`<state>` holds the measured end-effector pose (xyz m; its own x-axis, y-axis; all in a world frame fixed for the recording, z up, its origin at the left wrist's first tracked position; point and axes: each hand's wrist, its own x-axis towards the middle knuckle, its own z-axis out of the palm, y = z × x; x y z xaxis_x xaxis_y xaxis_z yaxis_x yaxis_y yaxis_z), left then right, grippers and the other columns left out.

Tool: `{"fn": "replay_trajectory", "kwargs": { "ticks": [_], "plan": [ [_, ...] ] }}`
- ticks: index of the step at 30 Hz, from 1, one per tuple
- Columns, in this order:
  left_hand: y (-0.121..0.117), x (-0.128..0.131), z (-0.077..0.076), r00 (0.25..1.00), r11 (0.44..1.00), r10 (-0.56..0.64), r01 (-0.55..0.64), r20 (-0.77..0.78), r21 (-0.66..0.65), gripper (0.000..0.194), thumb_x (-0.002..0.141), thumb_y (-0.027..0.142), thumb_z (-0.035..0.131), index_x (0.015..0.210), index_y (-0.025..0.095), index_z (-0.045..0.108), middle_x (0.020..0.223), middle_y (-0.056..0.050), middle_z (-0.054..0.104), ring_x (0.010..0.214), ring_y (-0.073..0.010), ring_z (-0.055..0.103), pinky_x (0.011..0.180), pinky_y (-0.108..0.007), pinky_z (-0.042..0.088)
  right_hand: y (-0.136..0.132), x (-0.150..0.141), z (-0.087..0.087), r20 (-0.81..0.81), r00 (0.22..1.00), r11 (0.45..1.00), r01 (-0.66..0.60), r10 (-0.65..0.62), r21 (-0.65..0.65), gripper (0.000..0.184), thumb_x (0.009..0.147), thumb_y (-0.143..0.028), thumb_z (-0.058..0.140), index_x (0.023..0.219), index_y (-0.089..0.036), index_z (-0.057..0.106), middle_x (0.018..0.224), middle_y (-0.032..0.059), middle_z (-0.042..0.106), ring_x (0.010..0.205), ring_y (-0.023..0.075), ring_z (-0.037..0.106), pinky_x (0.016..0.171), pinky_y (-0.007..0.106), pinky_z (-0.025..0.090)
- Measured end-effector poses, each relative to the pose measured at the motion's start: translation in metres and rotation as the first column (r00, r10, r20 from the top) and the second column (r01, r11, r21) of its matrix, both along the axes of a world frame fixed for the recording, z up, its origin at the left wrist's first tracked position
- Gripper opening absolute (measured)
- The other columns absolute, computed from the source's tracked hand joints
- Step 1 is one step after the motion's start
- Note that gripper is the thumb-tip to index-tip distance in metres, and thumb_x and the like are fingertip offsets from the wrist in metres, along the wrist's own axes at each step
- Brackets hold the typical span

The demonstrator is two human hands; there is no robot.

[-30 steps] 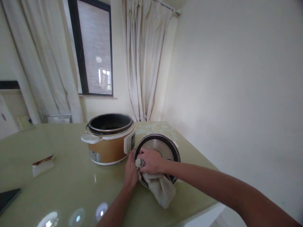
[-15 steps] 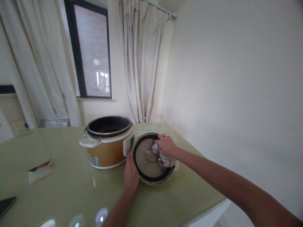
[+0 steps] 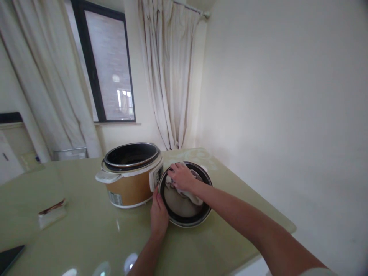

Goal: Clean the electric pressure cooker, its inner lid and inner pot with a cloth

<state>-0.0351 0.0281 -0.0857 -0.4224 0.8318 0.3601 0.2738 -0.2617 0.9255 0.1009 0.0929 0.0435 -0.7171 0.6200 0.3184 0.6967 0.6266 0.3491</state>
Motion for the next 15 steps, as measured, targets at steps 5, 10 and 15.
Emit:
{"fn": "replay_trajectory", "kwargs": {
  "ticks": [5, 10, 15],
  "plan": [
    [0.0, 0.005, 0.003, 1.0, 1.0, -0.007, 0.007, 0.004, 0.001, 0.054, 0.107, 0.045, 0.03, 0.15, 0.019, 0.049, 0.149, -0.015, 0.061, 0.146, -0.0254, 0.051, 0.123, -0.043, 0.039, 0.012, 0.045, 0.006, -0.002, 0.988, 0.988, 0.154, -0.153, 0.004, 0.033, 0.09, -0.032, 0.07, 0.119, -0.017, 0.067, 0.13, 0.017, 0.058, 0.118, 0.0349, 0.053, 0.092, 0.046, 0.05],
    [-0.001, 0.007, 0.009, 1.0, 0.998, -0.007, 0.007, 0.0, -0.059, 0.053, 0.107, 0.045, 0.031, 0.15, 0.02, 0.05, 0.144, -0.014, 0.064, 0.14, -0.0262, 0.057, 0.118, -0.042, 0.045, -0.02, 0.07, -0.005, 0.168, 0.986, 0.988, 0.039, -0.013, -0.151, 0.039, 0.082, -0.042, 0.077, 0.113, -0.019, 0.071, 0.122, 0.0147, 0.06, 0.111, 0.0327, 0.056, 0.082, 0.041, 0.05],
    [-0.001, 0.006, 0.01, 1.0, 0.997, 0.006, -0.008, -0.028, -0.077, 0.053, 0.107, 0.043, 0.029, 0.15, 0.019, 0.049, 0.145, -0.015, 0.063, 0.139, -0.0259, 0.058, 0.117, -0.043, 0.046, -0.048, 0.038, -0.026, 0.266, 0.903, 0.936, -0.292, 0.337, -0.195, 0.032, 0.08, -0.037, 0.077, 0.106, -0.019, 0.069, 0.119, 0.0108, 0.061, 0.107, 0.0286, 0.054, 0.081, 0.038, 0.048]
  ]
}}
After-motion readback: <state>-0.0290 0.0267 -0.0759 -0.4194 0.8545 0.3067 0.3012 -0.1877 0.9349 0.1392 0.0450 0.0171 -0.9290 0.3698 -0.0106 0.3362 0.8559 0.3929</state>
